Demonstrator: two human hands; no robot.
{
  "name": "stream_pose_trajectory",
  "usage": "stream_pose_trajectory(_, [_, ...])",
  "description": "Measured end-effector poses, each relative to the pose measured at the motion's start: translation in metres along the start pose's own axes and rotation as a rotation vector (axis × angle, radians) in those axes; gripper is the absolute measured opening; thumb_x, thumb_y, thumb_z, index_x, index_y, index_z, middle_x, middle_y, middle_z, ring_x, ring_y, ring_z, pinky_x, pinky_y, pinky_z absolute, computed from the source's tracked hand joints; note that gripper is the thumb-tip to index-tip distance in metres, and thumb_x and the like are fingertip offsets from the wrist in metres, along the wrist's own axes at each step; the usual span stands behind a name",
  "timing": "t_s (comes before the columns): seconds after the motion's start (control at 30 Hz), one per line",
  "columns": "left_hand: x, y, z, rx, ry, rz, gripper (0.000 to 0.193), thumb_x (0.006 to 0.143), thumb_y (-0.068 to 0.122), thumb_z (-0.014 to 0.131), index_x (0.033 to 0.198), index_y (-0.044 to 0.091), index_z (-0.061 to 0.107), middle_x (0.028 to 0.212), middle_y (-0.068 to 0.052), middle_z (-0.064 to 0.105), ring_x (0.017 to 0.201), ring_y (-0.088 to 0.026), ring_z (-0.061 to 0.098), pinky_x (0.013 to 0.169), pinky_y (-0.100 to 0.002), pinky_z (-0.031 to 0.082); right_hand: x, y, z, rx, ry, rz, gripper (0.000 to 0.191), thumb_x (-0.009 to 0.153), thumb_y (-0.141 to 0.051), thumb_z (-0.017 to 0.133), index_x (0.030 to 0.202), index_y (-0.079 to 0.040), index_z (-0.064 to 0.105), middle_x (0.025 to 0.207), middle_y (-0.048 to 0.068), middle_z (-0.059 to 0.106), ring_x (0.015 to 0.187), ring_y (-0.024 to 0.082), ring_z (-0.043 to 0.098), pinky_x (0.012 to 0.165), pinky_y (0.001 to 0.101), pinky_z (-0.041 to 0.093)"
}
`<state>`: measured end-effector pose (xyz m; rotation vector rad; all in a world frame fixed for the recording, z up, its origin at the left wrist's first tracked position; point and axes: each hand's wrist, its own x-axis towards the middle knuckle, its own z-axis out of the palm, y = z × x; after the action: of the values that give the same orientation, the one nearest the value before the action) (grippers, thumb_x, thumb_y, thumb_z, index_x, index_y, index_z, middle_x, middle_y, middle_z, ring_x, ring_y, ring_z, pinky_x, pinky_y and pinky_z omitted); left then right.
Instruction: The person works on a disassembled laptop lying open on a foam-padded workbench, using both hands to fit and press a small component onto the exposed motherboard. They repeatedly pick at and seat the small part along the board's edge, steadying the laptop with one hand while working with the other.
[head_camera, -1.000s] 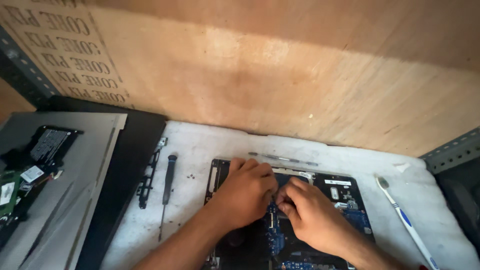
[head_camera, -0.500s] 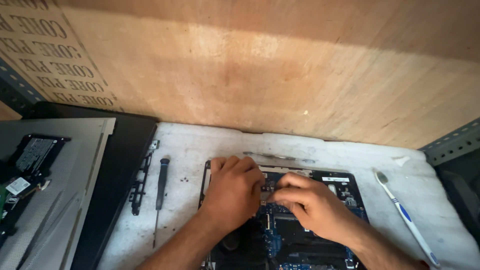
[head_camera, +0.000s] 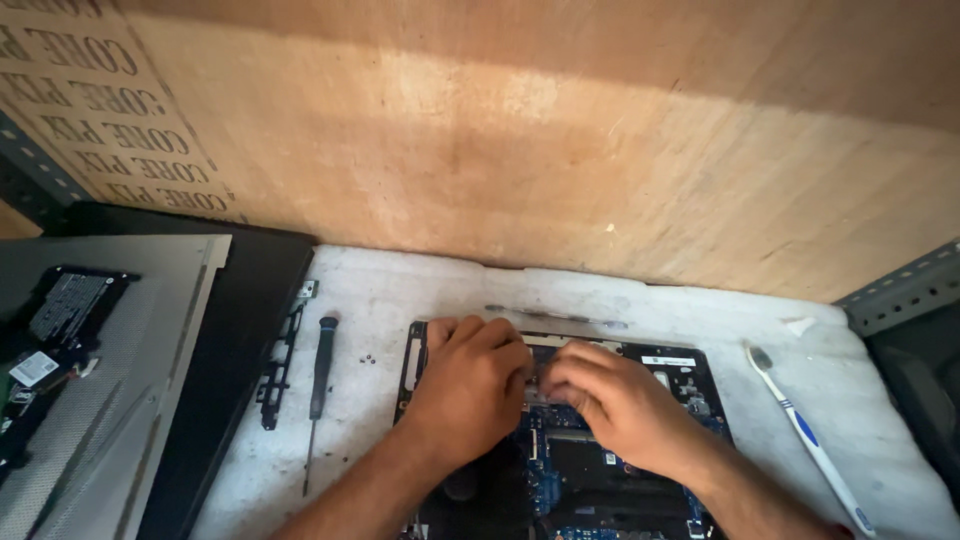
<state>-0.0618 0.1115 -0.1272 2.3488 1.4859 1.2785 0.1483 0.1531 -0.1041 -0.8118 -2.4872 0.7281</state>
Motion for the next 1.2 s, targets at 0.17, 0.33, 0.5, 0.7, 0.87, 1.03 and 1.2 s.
stream_pose_trajectory(0.17, [-0.001,0.002,-0.009,-0.127,-0.125,-0.015,0.018,0.072,0.004,0.072,0.087,0.013,0.073,0.093,-0.004,0.064,0.097,-0.027,0.059,0.090,-0.046,0.033,-0.004,0.011,0.000,0.202,0.048,0.182,0.007,0.093,-0.003,0.064,0.100,-0.004,0.067,0.092,0.003,0.064,0.077,0.017,0.061,0.066,0.0293,0.051])
stream_pose_trajectory(0.33, [0.001,0.007,-0.016,-0.145,-0.166,0.091,0.029,0.073,0.002,0.071,0.097,0.018,0.078,0.103,-0.001,0.067,0.105,-0.026,0.058,0.090,-0.044,0.032,-0.011,0.029,-0.003,0.478,0.082,0.370,0.011,0.101,-0.012,0.057,0.104,-0.006,0.065,0.088,0.000,0.057,0.074,0.010,0.049,0.064,0.0253,0.044])
stream_pose_trajectory(0.5, [0.002,0.011,-0.020,-0.199,-0.210,0.075,0.018,0.077,0.009,0.076,0.093,0.016,0.076,0.100,0.000,0.066,0.103,-0.023,0.059,0.091,-0.043,0.033,-0.014,0.036,-0.004,0.909,0.096,0.405,0.017,0.104,-0.018,0.049,0.102,-0.005,0.061,0.085,0.002,0.054,0.071,0.009,0.047,0.061,0.0241,0.041])
stream_pose_trajectory(0.7, [0.001,0.012,-0.015,-0.132,-0.186,0.156,0.008,0.078,0.015,0.080,0.085,0.016,0.075,0.097,0.000,0.065,0.100,-0.023,0.058,0.092,-0.047,0.032,-0.016,0.030,-0.005,1.010,0.121,0.461,0.016,0.101,-0.015,0.054,0.099,-0.001,0.062,0.082,0.003,0.055,0.067,0.010,0.046,0.056,0.0253,0.040])
stream_pose_trajectory(0.87, [0.002,0.011,-0.011,0.000,-0.195,0.214,0.006,0.083,0.015,0.075,0.088,0.013,0.072,0.101,-0.002,0.063,0.104,-0.025,0.057,0.096,-0.050,0.033,-0.016,0.028,-0.008,1.085,0.152,0.468,0.017,0.099,-0.015,0.059,0.102,0.001,0.064,0.086,0.007,0.062,0.065,0.010,0.047,0.053,0.0242,0.037])
stream_pose_trajectory(1.03, [0.001,0.012,-0.004,0.146,-0.169,0.206,0.010,0.085,0.016,0.070,0.092,0.010,0.071,0.107,-0.007,0.062,0.109,-0.029,0.055,0.098,-0.054,0.032,-0.015,0.033,-0.004,1.076,0.136,0.471,0.015,0.098,-0.011,0.061,0.099,0.003,0.065,0.086,0.010,0.067,0.063,0.009,0.050,0.051,0.0246,0.039])
stream_pose_trajectory(1.2, [0.001,0.010,0.001,0.182,-0.186,0.116,0.014,0.085,0.019,0.070,0.093,0.007,0.071,0.107,-0.008,0.062,0.109,-0.031,0.054,0.096,-0.055,0.031,-0.013,0.041,-0.002,0.950,0.150,0.508,0.009,0.094,-0.004,0.064,0.092,0.004,0.067,0.081,0.012,0.070,0.057,0.011,0.052,0.050,0.0273,0.043])
